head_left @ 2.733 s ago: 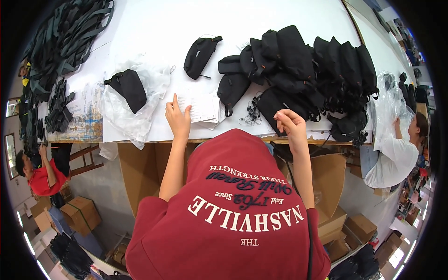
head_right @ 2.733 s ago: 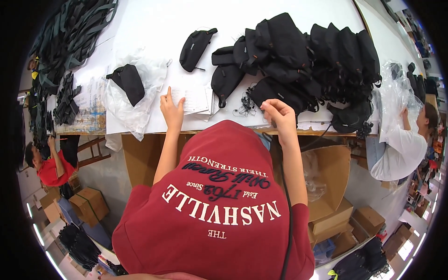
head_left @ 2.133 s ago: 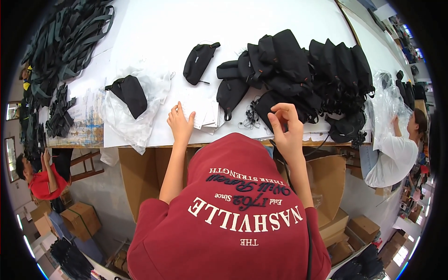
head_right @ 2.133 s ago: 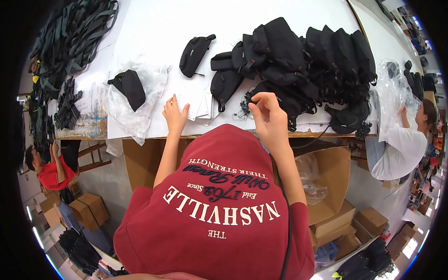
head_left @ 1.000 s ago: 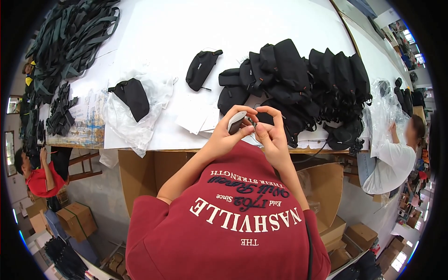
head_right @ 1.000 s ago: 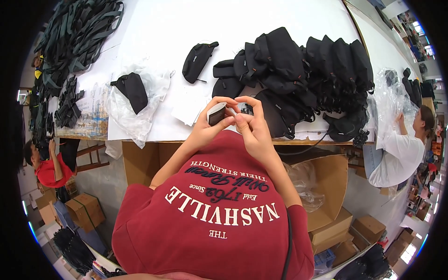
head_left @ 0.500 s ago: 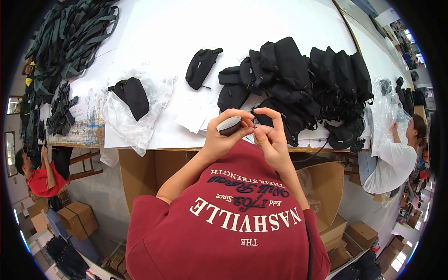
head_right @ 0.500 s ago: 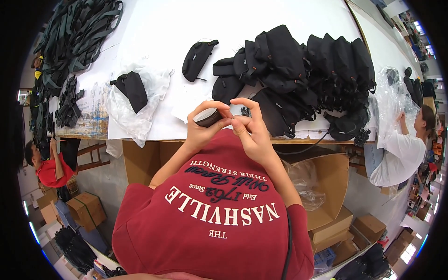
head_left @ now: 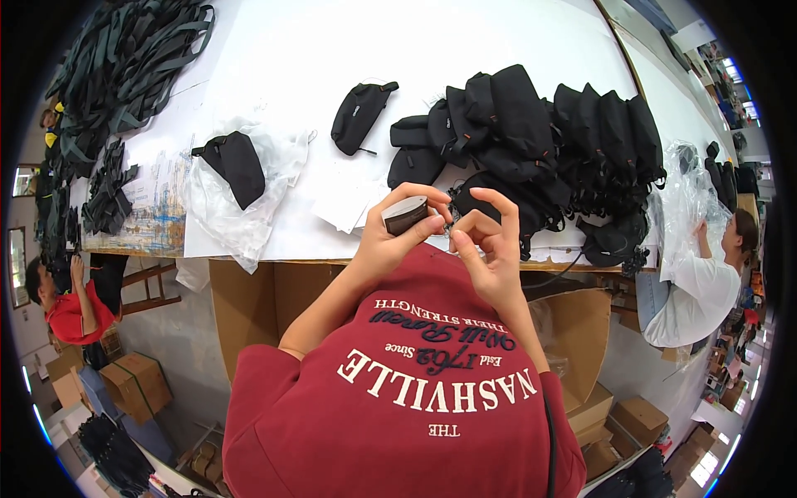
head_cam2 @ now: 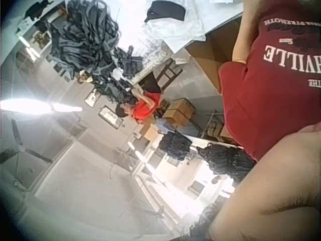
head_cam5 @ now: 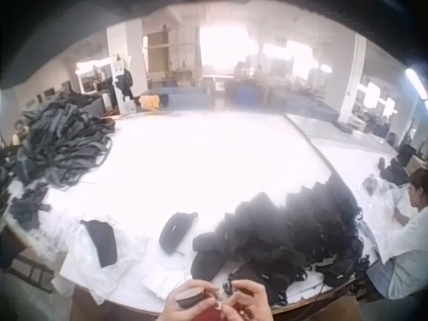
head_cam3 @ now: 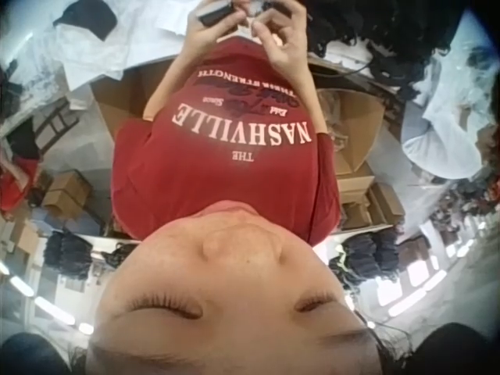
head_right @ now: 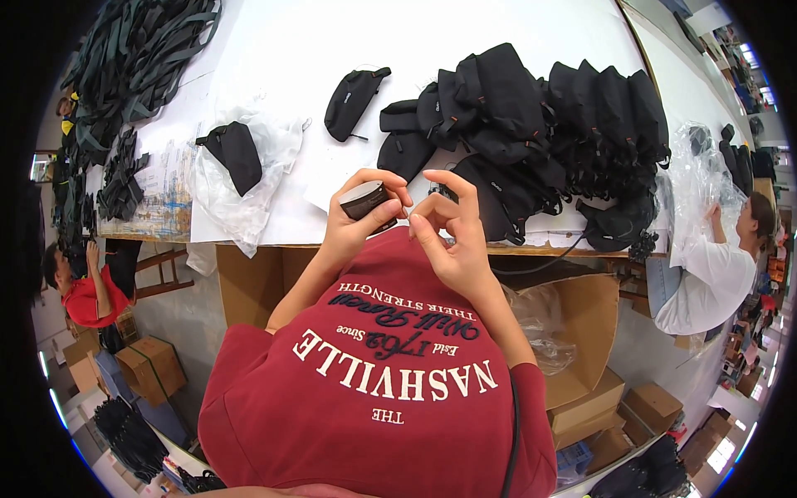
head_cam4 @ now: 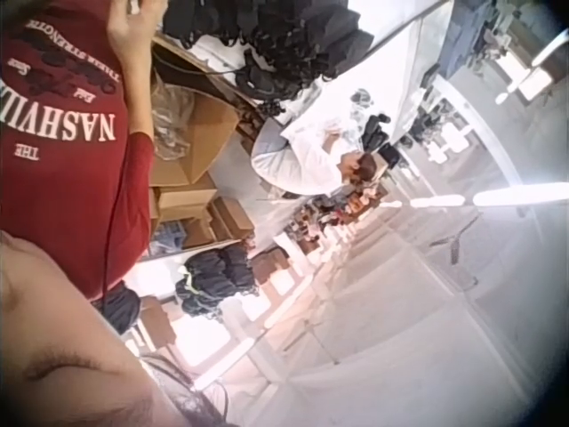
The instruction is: Packing black bags into protective covers and organizing them.
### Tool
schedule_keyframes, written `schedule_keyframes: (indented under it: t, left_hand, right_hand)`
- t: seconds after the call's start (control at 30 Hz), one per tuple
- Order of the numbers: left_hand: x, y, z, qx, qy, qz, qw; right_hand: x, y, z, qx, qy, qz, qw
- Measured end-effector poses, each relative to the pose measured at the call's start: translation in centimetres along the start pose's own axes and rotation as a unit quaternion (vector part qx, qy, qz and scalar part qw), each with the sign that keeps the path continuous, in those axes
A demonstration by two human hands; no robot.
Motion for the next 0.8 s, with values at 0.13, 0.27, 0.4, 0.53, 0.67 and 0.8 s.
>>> schedule_keyframes:
  t: [0.13,0.27,0.4,0.53,0.67,0.8]
  left_hand:
    - [-0.1,0.2,0.6,-0.019,0.003,0.02,1.0]
    - [0.0,0.2,0.4,-0.005,-0.01,0.015,1.0]
    - [0.1,0.2,-0.1,0.052,-0.043,-0.006,0.998]
    - [0.0,0.3,-0.3,0.114,-0.104,-0.029,0.988]
    - [0.0,0.3,-0.4,0.113,-0.122,-0.038,0.985]
    - [-0.3,0.3,-0.2,0.085,-0.032,-0.058,0.994]
  right_hand:
    - [-0.2,0.0,-0.2,0.004,0.003,0.0,1.0]
    - [0.0,0.0,-0.2,0.0,-0.001,0.003,1.0]
    - [-0.3,-0.1,-1.3,0.063,-0.007,0.0,0.998]
    - [-0.1,-0.1,-2.3,0.09,0.085,0.028,0.992]
    - [-0.3,-0.1,-2.1,0.102,0.064,-0.007,0.993]
    - [-1.1,-0.1,-1.4,0.06,0.066,-0.072,0.993]
Point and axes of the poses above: each hand's wrist, its own y-axis away from the middle knuckle, its own x-axis out of the palm, z = x × y, the point moved 7 cm from there along -y, towards the middle knuckle, and after that the axes turned 9 degrees about -z, right-handed, at the moved point
